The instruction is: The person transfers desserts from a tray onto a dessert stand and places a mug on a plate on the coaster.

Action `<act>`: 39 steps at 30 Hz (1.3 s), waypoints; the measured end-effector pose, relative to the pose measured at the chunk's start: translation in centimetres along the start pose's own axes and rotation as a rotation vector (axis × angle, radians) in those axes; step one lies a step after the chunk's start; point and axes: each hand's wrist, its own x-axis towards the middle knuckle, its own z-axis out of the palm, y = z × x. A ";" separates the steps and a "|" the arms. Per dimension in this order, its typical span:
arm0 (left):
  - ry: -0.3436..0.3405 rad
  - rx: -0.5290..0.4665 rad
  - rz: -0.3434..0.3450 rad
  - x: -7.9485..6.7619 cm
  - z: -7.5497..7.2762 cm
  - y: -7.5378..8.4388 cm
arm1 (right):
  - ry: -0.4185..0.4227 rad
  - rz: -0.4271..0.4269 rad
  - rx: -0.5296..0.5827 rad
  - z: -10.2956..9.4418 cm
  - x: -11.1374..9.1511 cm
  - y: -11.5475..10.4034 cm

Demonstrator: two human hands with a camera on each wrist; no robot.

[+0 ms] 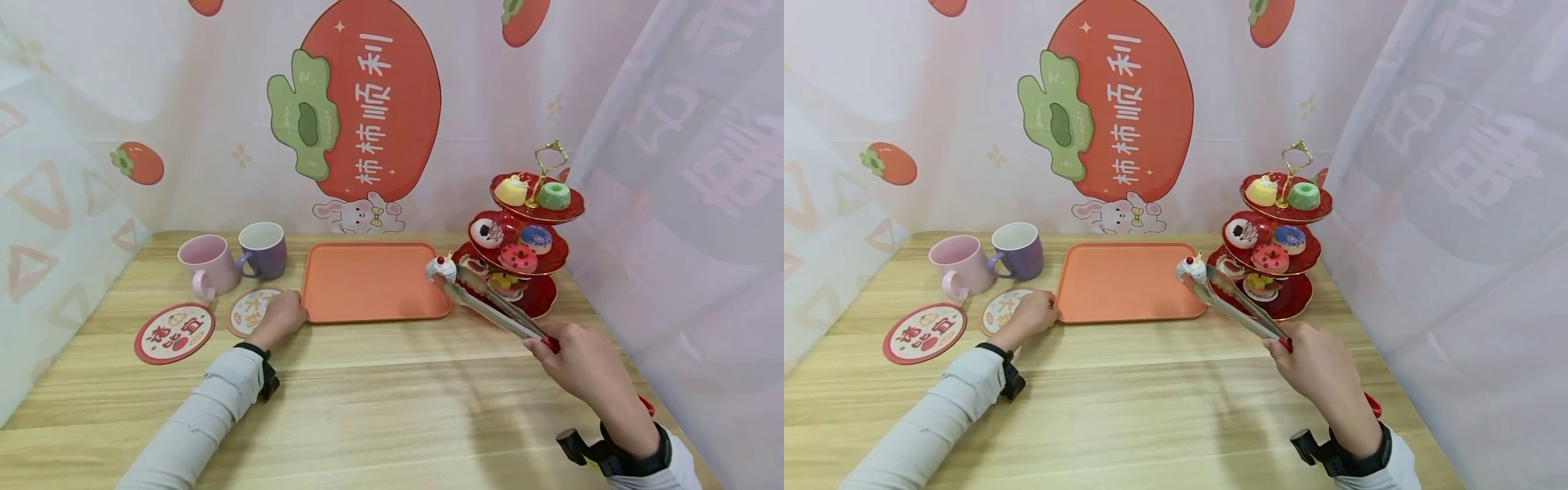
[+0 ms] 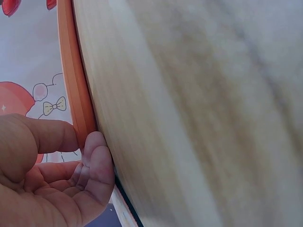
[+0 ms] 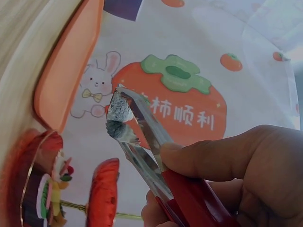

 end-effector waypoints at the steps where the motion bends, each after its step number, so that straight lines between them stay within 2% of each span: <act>1: 0.001 -0.001 0.001 0.0 0.0 0.0 | 0.009 -0.002 -0.002 -0.2 -0.1 0.0; 5: 0.004 0.002 0.004 -0.1 0.0 0.1 | 0.044 -0.004 -0.001 -1.1 -0.4 0.1; 12: 0.011 0.010 0.008 -0.1 0.0 0.0 | 0.135 -0.037 -0.068 -2.7 -1.0 0.4; 18: 0.057 0.036 0.061 -0.1 0.2 -0.3 | 0.167 -0.040 -0.105 -4.1 -1.4 0.7; 25: 0.040 0.035 0.041 -0.2 -0.1 -0.2 | 0.253 -0.063 -0.134 -5.7 -1.6 1.0; 32: 0.035 0.029 0.034 0.0 0.1 -0.2 | 0.249 -0.024 -0.136 -6.6 -1.6 1.6; 39: 0.027 0.023 0.016 0.1 0.2 -0.4 | 0.281 0.009 -0.155 -7.7 -1.5 2.2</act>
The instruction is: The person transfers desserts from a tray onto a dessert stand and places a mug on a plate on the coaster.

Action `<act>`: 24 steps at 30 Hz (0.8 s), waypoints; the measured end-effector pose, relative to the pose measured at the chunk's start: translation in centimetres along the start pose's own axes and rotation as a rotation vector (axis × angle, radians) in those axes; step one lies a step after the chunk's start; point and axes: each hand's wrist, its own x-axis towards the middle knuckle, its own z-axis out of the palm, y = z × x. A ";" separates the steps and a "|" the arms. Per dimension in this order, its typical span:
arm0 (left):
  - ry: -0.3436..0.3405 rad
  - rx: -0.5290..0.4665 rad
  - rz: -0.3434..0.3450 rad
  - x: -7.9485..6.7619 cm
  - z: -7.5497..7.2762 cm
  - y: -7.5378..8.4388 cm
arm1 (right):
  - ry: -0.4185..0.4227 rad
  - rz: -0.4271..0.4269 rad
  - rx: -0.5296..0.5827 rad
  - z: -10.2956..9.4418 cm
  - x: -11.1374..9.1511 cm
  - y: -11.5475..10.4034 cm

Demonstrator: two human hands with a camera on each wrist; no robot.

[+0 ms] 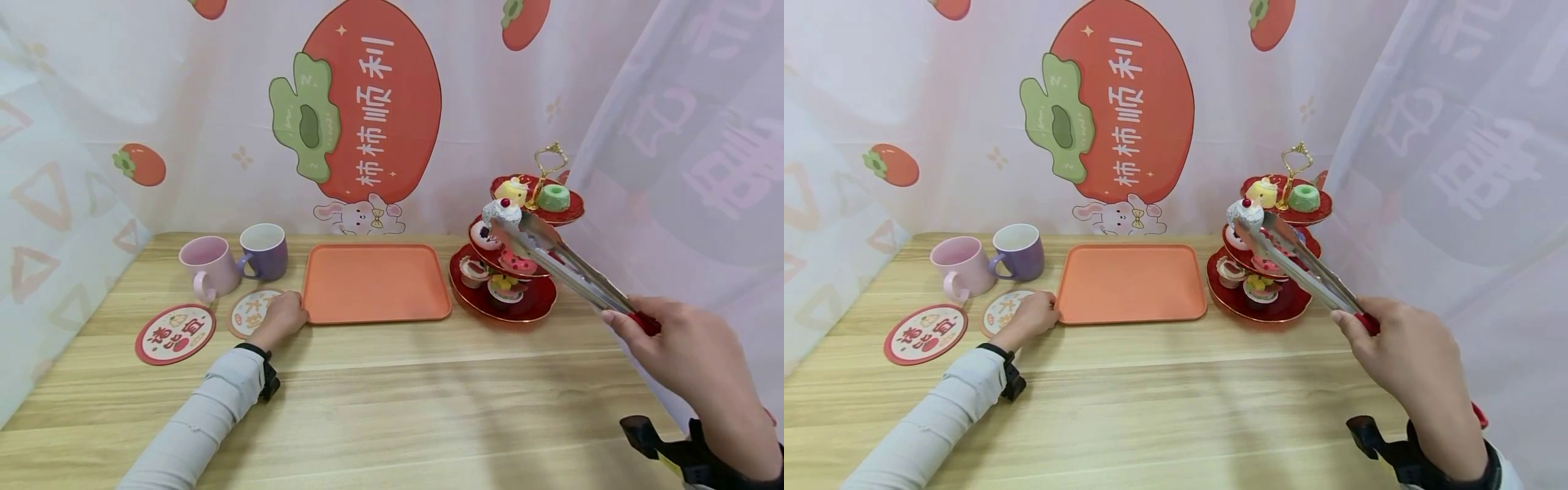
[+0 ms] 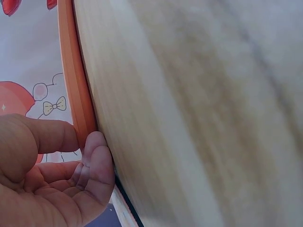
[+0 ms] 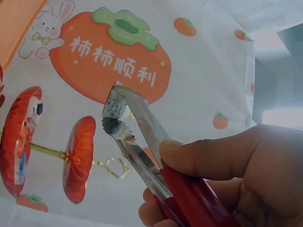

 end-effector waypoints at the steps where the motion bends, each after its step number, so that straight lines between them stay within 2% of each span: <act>1: -0.001 -0.001 -0.002 0.0 0.0 0.0 | 0.005 0.003 -0.004 -0.2 0.1 0.2; 6: 0.000 0.001 -0.007 -0.1 0.0 0.2 | 0.016 0.025 -0.024 -1.0 0.7 1.2; 12: -0.002 -0.003 -0.008 -0.1 0.0 0.1 | -0.088 0.134 -0.058 -1.5 1.4 2.5; 17: -0.020 -0.012 -0.018 0.0 0.0 0.1 | -0.127 0.190 -0.081 -1.7 1.6 3.3; 24: -0.025 -0.010 -0.025 -0.1 0.0 0.2 | -0.142 0.174 -0.071 -2.0 1.9 4.1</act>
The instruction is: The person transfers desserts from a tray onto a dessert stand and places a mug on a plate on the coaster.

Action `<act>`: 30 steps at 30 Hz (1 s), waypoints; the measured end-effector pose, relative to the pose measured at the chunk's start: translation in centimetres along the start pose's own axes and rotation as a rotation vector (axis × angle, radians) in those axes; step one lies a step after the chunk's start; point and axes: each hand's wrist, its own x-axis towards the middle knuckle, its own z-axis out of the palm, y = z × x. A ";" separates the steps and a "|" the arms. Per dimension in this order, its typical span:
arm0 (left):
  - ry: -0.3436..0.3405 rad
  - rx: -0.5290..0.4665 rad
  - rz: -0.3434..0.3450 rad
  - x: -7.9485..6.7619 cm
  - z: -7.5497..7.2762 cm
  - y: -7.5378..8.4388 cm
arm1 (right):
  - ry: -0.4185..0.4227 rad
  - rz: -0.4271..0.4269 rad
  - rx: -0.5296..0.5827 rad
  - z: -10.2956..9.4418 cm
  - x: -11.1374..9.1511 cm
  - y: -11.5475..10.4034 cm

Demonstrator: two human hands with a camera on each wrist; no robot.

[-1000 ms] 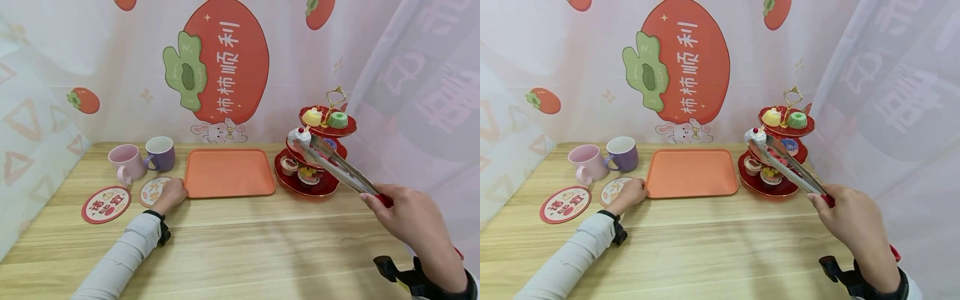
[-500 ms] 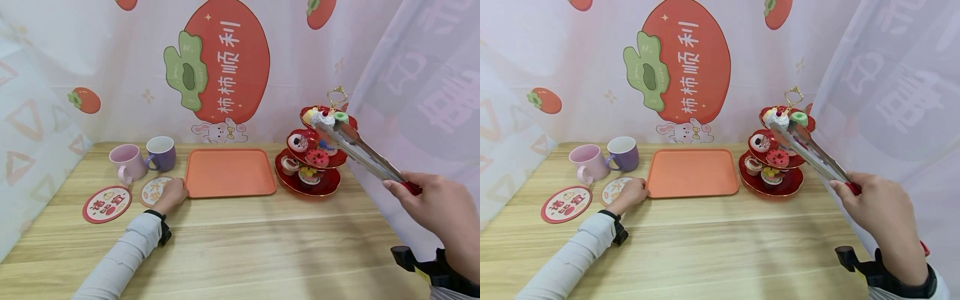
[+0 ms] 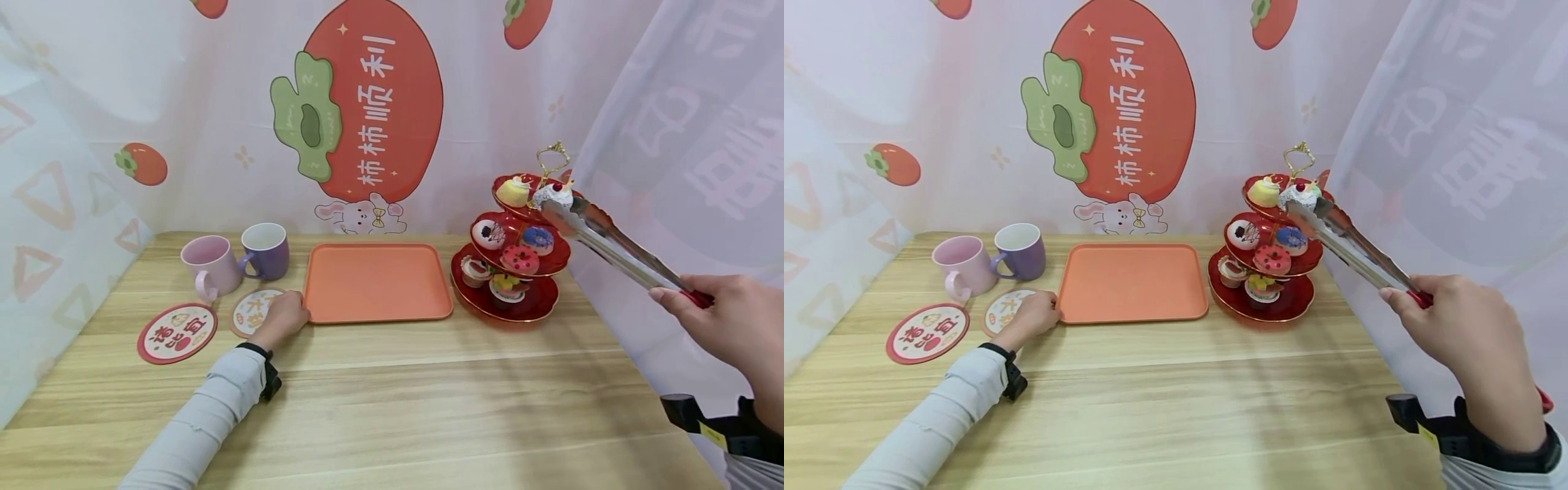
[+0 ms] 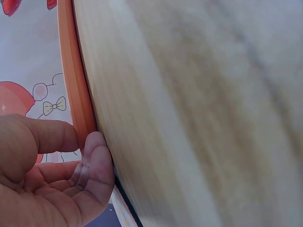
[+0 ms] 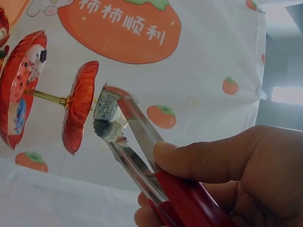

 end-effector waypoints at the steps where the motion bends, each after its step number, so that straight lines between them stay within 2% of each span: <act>1: 0.001 0.001 0.001 0.0 0.0 0.0 | 0.009 -0.011 0.005 0.0 0.1 0.1; 6: 0.003 -0.004 -0.001 0.0 0.0 0.1 | 0.028 -0.041 0.009 0.0 0.8 0.4; 13: 0.001 -0.004 0.000 0.0 0.0 0.0 | -0.080 0.003 -0.039 -0.7 2.0 0.6; 20: 0.004 -0.003 0.007 0.0 0.0 -0.1 | -0.127 -0.025 -0.048 -1.5 3.4 0.4; 25: 0.002 -0.003 0.002 0.1 0.1 0.0 | -0.179 -0.007 -0.055 -1.8 4.5 1.3; 30: 0.000 -0.010 -0.001 0.0 0.0 0.0 | -0.194 -0.048 -0.073 -2.4 4.7 1.1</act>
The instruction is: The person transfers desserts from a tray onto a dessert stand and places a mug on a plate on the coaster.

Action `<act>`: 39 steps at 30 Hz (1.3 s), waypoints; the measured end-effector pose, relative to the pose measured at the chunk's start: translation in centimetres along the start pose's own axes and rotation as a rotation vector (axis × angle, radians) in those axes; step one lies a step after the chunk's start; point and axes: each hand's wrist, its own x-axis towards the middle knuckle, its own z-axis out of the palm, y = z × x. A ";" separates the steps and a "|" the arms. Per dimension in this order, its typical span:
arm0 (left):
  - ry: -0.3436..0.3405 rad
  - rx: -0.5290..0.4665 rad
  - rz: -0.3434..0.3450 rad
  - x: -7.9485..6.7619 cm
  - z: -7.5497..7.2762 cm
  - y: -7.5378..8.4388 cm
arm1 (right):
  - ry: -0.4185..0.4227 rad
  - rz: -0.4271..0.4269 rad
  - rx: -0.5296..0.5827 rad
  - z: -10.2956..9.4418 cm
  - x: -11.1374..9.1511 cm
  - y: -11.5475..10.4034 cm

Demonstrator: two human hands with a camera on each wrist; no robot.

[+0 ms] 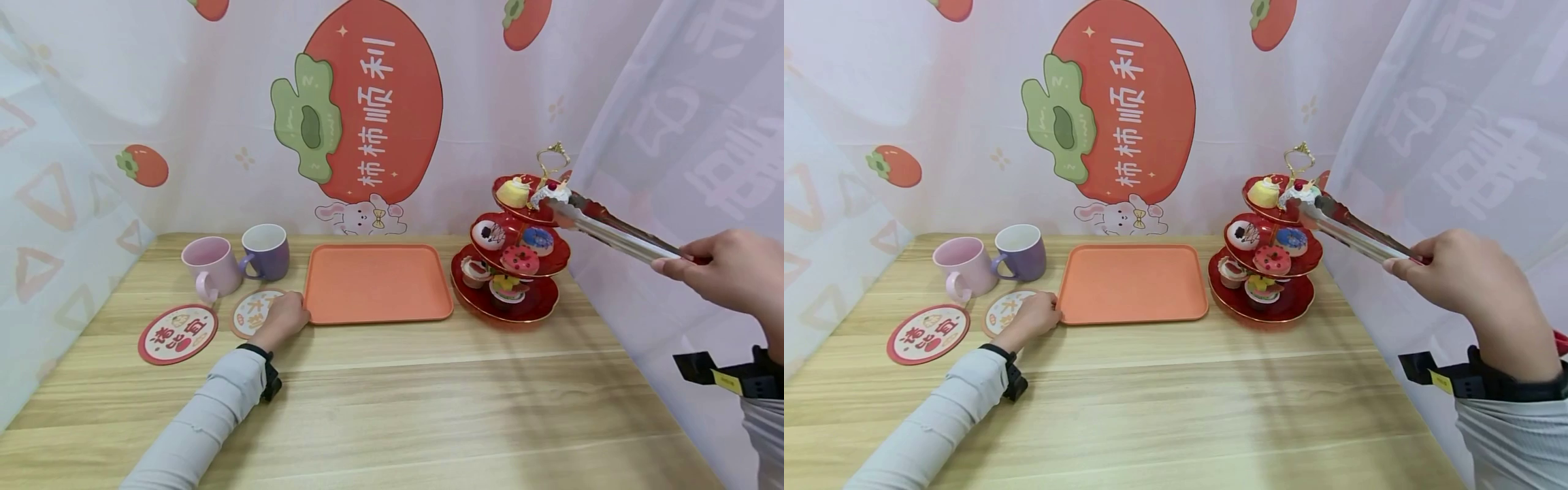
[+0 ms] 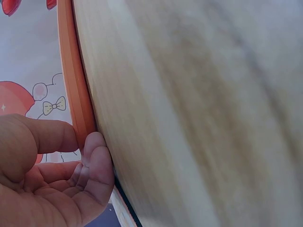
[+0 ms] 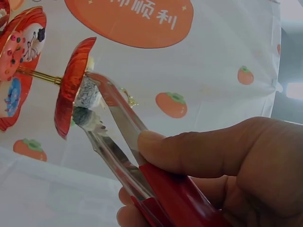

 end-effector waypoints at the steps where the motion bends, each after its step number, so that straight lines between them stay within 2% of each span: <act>1: 0.000 -0.002 -0.002 0.0 0.0 0.0 | -0.006 -0.011 -0.007 -0.2 0.0 -0.1; 13: -0.001 0.002 -0.002 0.0 0.2 -0.2 | -0.112 -0.003 -0.011 -1.2 0.8 -0.3; 22: 0.016 0.004 0.010 0.1 0.0 -0.1 | -0.056 -0.008 -0.017 -0.7 0.7 0.0; 30: 0.018 0.010 0.015 -0.1 0.1 -0.1 | -0.048 -0.024 -0.023 -1.2 0.2 -0.9; 39: 0.011 0.009 0.005 -0.2 0.0 0.0 | -0.016 -0.022 -0.025 -0.9 0.3 -0.6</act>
